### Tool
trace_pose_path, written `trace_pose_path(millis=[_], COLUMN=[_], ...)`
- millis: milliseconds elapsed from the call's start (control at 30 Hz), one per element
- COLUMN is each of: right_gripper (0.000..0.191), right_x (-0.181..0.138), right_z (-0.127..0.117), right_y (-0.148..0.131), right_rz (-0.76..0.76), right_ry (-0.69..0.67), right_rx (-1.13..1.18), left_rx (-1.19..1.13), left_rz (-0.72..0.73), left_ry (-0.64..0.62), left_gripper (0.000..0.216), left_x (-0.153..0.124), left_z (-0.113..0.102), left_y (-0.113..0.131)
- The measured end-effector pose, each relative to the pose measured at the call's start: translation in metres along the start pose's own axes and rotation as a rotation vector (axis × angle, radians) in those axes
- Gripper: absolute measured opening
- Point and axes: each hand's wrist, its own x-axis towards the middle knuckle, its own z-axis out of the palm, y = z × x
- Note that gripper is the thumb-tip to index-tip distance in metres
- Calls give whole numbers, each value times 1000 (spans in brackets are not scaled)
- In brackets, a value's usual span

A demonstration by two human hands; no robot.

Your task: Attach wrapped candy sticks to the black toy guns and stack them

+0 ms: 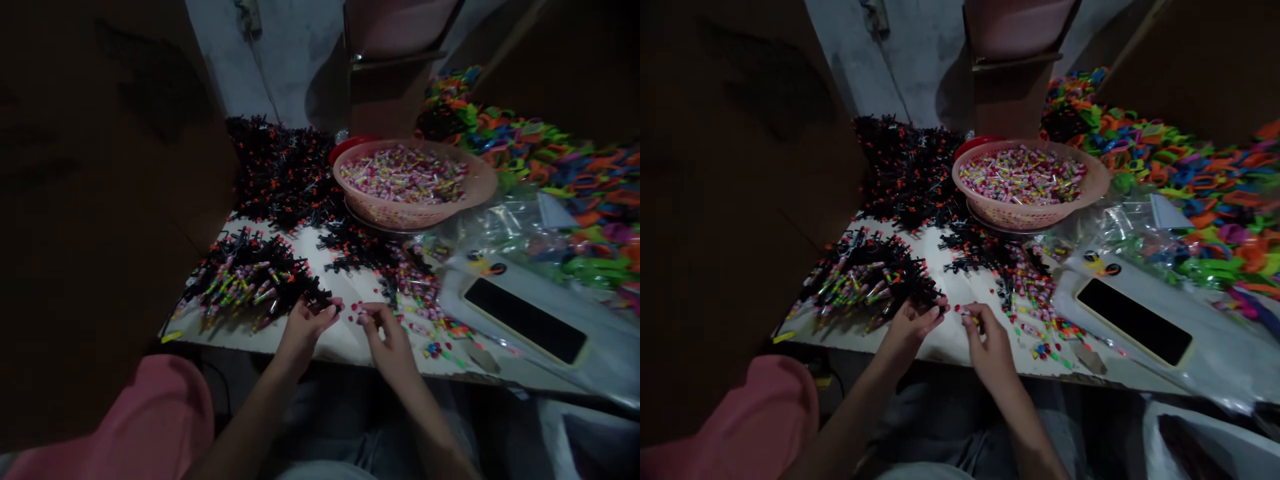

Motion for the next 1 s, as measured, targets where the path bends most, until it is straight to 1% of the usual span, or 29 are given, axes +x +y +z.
trace_pose_path(millis=[100, 200, 267, 400, 533, 633, 733, 833, 933, 1000], right_gripper=[18, 16, 15, 12, 11, 11, 11, 15, 19, 18], right_x=[-15, -21, -25, -35, -42, -45, -49, -53, -56, -59], right_z=[9, 16, 18, 24, 27, 30, 38, 49, 58, 63], right_y=[-18, -24, -27, -38, -53, -64, -73, -79, -80, -79], right_rz=[-13, -1, 3, -8, -29, -55, -114, -189, -283, -310], right_ry=[-34, -15, -19, -78, -121, -173, -159, -163, -160, -157], right_rx=[82, 147, 148, 161, 123, 17, -209, -379, -489, -532], left_rx=[11, 32, 35, 8, 40, 64, 38, -63, -167, -175], left_rz=[-5, -20, -31, -3, 35, 28, 25, 5, -54, -92], left_ry=[25, 55, 58, 44, -3, 3, 46, 122, 204, 207], left_gripper=[52, 63, 66, 63, 52, 46, 41, 39, 38, 37], left_x=[-16, -23, -26, -32, -41, -49, -57, -64, -69, -73], left_z=[0, -6, -9, -16, -27, -37, -42, -44, -45, -46], left_y=[1, 3, 3, 2, 2, 3, 3, 1, 1, 3])
